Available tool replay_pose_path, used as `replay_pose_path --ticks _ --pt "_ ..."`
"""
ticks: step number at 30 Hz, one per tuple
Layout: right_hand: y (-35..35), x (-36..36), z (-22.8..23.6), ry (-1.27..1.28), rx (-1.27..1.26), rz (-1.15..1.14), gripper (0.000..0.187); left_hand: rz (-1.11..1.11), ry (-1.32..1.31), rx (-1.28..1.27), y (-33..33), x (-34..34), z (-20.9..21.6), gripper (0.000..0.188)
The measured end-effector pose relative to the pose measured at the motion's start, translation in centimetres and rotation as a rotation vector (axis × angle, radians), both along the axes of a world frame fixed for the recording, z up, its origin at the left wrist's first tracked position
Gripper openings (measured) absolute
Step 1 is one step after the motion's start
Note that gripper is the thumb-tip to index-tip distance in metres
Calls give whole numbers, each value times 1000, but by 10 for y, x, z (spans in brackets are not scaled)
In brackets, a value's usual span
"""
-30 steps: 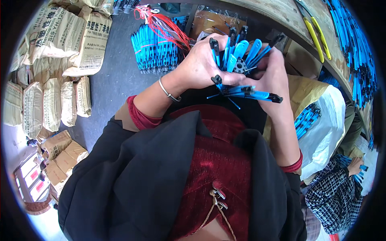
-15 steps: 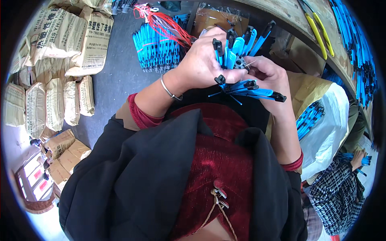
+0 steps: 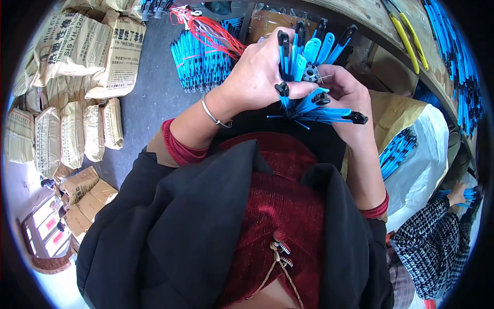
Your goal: The person processes and trims batches of electronic components using pliers.
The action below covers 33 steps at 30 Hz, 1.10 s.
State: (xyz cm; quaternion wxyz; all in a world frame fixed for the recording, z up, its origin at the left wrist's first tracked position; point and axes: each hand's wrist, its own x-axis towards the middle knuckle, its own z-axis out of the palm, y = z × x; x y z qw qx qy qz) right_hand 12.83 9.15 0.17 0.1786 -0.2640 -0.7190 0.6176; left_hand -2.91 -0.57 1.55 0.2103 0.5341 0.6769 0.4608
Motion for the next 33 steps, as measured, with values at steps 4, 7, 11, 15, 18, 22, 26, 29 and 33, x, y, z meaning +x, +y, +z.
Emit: replay_pose_path --ticks 4,7,11,15,18,22,26,29,33 --pt "2 -2 0 16 -39 5 25 -72 -154 32 1 1 -13 32" --pt "3 -3 1 19 -83 17 25 -71 -63 130 2 -2 -19 33" --pt "6 -1 2 19 -63 32 26 -6 59 152 1 -2 -20 33" --pt "10 -2 -5 33 3 82 30 39 -105 105 1 4 -21 34" --pt "8 -1 -7 66 -242 54 31 0 -135 88 -1 2 -17 33" --pt "13 2 0 -13 -228 181 29 -112 -50 111 -3 0 -17 32" --pt "16 3 -1 54 -196 256 22 -179 -155 156 0 -1 -21 30" --pt "10 4 1 64 20 231 23 -234 -102 180 0 -3 -19 31" --pt "4 6 4 66 406 187 22 -173 -86 150 1 0 -20 31"
